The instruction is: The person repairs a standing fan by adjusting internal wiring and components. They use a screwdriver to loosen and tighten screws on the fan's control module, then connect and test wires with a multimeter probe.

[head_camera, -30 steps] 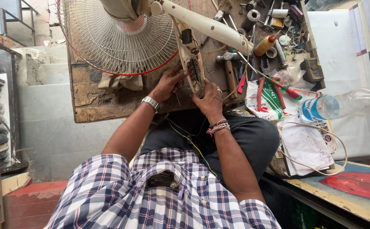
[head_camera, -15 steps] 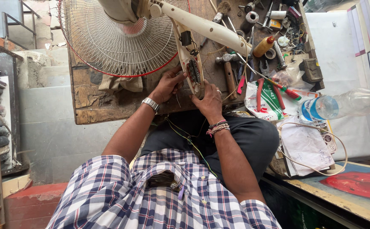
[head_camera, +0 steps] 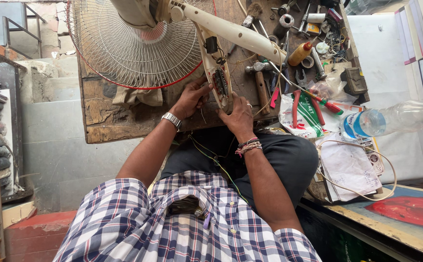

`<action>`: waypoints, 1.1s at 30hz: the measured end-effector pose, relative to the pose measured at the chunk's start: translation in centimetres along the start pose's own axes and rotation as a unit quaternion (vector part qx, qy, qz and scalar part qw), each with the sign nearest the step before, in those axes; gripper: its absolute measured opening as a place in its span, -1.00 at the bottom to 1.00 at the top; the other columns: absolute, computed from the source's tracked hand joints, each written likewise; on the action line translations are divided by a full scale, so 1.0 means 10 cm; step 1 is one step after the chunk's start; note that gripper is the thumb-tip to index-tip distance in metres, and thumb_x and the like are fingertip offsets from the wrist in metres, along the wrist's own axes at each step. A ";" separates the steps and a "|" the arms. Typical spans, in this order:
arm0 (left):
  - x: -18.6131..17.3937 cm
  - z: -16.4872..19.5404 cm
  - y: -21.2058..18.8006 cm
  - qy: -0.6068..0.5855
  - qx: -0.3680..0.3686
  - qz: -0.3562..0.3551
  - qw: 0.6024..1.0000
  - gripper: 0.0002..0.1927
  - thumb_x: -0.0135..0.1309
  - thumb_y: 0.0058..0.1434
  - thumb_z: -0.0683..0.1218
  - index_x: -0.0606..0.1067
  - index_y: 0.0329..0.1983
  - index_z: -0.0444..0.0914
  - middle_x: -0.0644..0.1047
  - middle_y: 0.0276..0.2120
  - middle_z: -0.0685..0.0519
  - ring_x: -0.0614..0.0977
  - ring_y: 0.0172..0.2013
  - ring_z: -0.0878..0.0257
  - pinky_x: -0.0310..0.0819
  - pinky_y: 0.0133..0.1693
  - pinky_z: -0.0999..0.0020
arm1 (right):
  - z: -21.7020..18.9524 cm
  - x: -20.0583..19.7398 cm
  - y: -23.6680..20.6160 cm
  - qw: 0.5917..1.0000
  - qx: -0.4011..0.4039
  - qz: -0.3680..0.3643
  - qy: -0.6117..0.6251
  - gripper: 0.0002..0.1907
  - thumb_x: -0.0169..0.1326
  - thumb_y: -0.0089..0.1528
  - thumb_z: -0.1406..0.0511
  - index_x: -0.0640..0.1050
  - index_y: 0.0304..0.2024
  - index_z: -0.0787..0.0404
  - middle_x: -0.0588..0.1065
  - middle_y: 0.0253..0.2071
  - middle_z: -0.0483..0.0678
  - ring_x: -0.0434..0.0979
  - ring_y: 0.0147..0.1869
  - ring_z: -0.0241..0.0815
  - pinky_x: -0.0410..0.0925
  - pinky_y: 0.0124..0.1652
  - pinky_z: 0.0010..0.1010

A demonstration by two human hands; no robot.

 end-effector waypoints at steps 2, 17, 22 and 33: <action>0.00 -0.01 0.02 0.004 -0.002 0.001 1.000 -0.20 0.21 0.26 0.15 0.24 0.49 -0.20 0.48 -0.49 0.28 0.36 -0.59 0.55 0.20 -0.60 0.61 | 0.02 0.01 0.01 1.000 0.000 0.002 -0.003 -0.13 0.35 0.07 -0.01 0.34 0.30 0.21 0.41 0.04 0.08 0.42 0.19 0.10 0.34 0.14 -0.06; -0.04 -0.03 0.18 0.000 -0.004 0.000 1.000 -0.25 0.20 0.28 0.14 0.29 0.45 -0.25 0.48 -0.51 0.26 0.36 -0.61 0.55 0.19 -0.60 0.60 | 0.09 0.06 0.16 1.000 0.012 -0.012 0.004 -0.14 0.33 0.08 0.02 0.33 0.32 0.21 0.41 0.08 0.08 0.41 0.23 0.10 0.34 0.16 -0.06; -0.05 -0.01 0.23 0.008 -0.006 0.001 1.000 -0.25 0.20 0.27 0.15 0.30 0.44 -0.24 0.44 -0.58 0.26 0.32 -0.65 0.54 0.18 -0.61 0.60 | 0.09 0.05 0.21 1.000 0.015 -0.009 0.004 -0.13 0.34 0.07 0.01 0.33 0.31 0.21 0.41 0.07 0.08 0.41 0.22 0.11 0.34 0.16 -0.06; -0.04 -0.06 0.25 0.005 0.001 -0.004 1.000 -0.25 0.19 0.29 0.13 0.28 0.46 -0.23 0.45 -0.55 0.27 0.34 -0.63 0.55 0.20 -0.60 0.60 | 0.15 0.07 0.20 1.000 0.014 -0.006 0.000 -0.11 0.35 0.06 0.00 0.33 0.31 0.21 0.41 0.07 0.08 0.40 0.23 0.12 0.32 0.16 -0.06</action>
Point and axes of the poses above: each hand's wrist, its own y-axis towards the middle knuckle, its own x-axis out of the palm, z = x × y, the point moved 10 cm from there along y, towards the middle knuckle
